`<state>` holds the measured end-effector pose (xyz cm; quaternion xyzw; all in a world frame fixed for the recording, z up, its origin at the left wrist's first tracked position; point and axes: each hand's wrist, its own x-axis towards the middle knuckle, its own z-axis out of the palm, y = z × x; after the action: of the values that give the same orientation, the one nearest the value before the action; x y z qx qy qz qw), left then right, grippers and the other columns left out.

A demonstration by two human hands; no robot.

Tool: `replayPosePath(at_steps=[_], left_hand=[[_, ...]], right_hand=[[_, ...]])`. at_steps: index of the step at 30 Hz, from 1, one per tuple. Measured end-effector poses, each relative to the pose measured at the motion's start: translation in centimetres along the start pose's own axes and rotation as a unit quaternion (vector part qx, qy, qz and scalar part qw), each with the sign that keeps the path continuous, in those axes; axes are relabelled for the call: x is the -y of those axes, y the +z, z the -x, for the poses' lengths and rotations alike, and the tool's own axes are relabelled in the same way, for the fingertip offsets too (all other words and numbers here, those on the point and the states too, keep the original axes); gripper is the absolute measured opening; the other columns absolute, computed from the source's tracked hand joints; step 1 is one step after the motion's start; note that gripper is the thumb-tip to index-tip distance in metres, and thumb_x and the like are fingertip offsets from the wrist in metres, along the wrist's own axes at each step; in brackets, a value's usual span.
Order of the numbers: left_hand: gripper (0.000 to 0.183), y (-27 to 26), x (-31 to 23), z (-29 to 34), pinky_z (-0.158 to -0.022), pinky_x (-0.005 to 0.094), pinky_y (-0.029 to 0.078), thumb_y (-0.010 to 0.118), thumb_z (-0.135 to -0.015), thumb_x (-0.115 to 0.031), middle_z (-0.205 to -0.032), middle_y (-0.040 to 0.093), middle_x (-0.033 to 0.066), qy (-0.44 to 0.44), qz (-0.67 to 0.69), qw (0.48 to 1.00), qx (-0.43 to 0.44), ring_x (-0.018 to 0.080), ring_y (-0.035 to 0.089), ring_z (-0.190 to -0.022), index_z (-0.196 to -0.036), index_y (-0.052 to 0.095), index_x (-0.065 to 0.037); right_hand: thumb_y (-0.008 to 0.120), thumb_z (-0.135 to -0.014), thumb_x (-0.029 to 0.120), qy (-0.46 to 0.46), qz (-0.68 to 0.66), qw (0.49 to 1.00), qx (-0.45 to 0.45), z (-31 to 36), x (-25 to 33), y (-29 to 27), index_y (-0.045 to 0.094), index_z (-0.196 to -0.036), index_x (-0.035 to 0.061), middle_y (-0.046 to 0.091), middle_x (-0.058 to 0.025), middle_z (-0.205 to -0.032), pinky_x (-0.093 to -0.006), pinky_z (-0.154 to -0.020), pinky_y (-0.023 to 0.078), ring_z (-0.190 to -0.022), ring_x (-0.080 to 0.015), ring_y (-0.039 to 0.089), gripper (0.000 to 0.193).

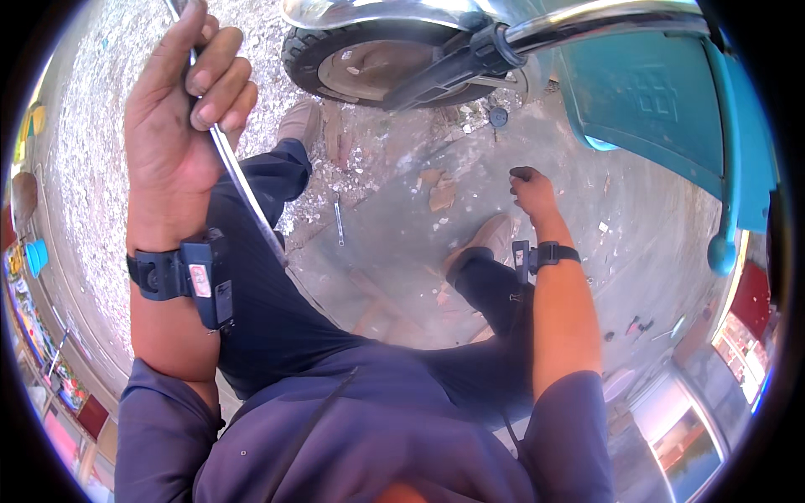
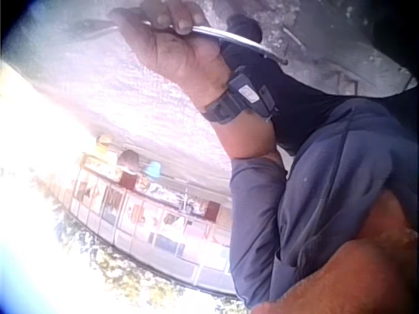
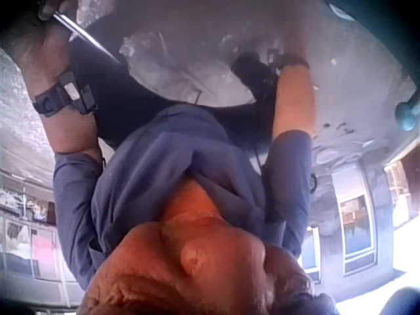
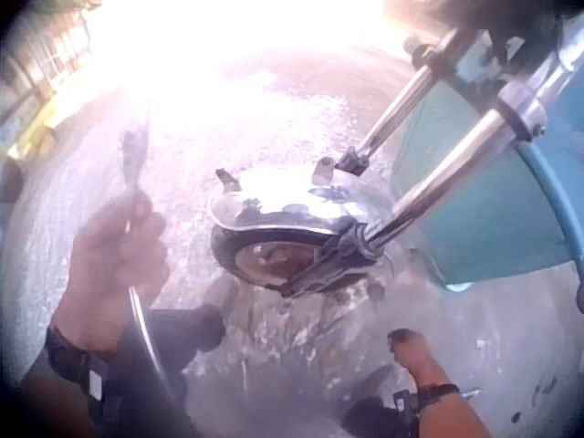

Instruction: The person uses an adjustable wrench to loosen or tighten hardware on the front fork and handlebar assembly of a moped, then works with a small screw or fastener by hand while holding the wrench.

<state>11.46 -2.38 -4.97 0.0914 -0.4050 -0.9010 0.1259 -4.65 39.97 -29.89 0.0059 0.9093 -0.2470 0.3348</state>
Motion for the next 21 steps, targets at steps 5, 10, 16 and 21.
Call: replayPosePath(at_steps=[5,10,16,21], left_hand=[[0.022,-3.7,-1.2,1.0,-0.047,0.0188,0.046,0.037,-0.108,-0.022,-0.066,0.042,-0.0004,-0.002,-0.049,0.998,-0.032,0.0044,0.047,-0.047,-0.1,0.047,-0.004],[0.02,-6.5,-2.0,2.0,-0.043,0.0181,0.045,0.039,-0.108,-0.022,-0.063,0.045,0.0003,-0.027,-0.023,0.994,-0.105,0.0049,0.047,-0.041,-0.1,0.046,-0.004],[0.022,-8.3,-3.4,1.7,-0.044,0.0175,0.046,0.043,-0.107,-0.025,-0.064,0.048,0.0011,-0.04,-0.049,0.984,-0.164,0.006,0.05,-0.042,-0.104,0.045,-0.004],[0.023,-8.6,-3.4,1.1,-0.042,0.0179,0.047,0.041,-0.107,-0.026,-0.063,0.048,0.0012,-0.028,-0.078,0.976,-0.202,0.0065,0.05,-0.041,-0.105,0.045,-0.003]], right_hand=[[0.066,-0.083,0.029,-0.041,0.151,0.987,0.022,-3.9,-1.2,3.0,0.061,-0.129,0.0055,0.059,-0.0204,-0.132,-0.0415,-0.107,0.042,-0.128,-0.0351,0.052,0.052],[0.069,-0.08,0.029,-0.103,0.177,0.979,0.011,-8.7,-1.6,5.6,0.057,-0.132,-0.0006,0.05,-0.0269,-0.14,-0.0403,-0.112,0.036,-0.133,-0.0373,0.046,0.062],[0.07,-0.08,0.03,-0.056,0.233,0.97,0.025,-13.3,-3.6,6.4,0.054,-0.136,-0.0015,0.036,-0.0307,-0.149,-0.0414,-0.116,0.029,-0.141,-0.0401,0.034,0.067],[0.07,-0.079,0.03,-0.047,0.211,0.975,0.057,-15.2,-3.0,6.9,0.052,-0.138,-0.0021,0.032,-0.0295,-0.153,-0.0415,-0.117,0.028,-0.143,-0.0397,0.03,0.069]])
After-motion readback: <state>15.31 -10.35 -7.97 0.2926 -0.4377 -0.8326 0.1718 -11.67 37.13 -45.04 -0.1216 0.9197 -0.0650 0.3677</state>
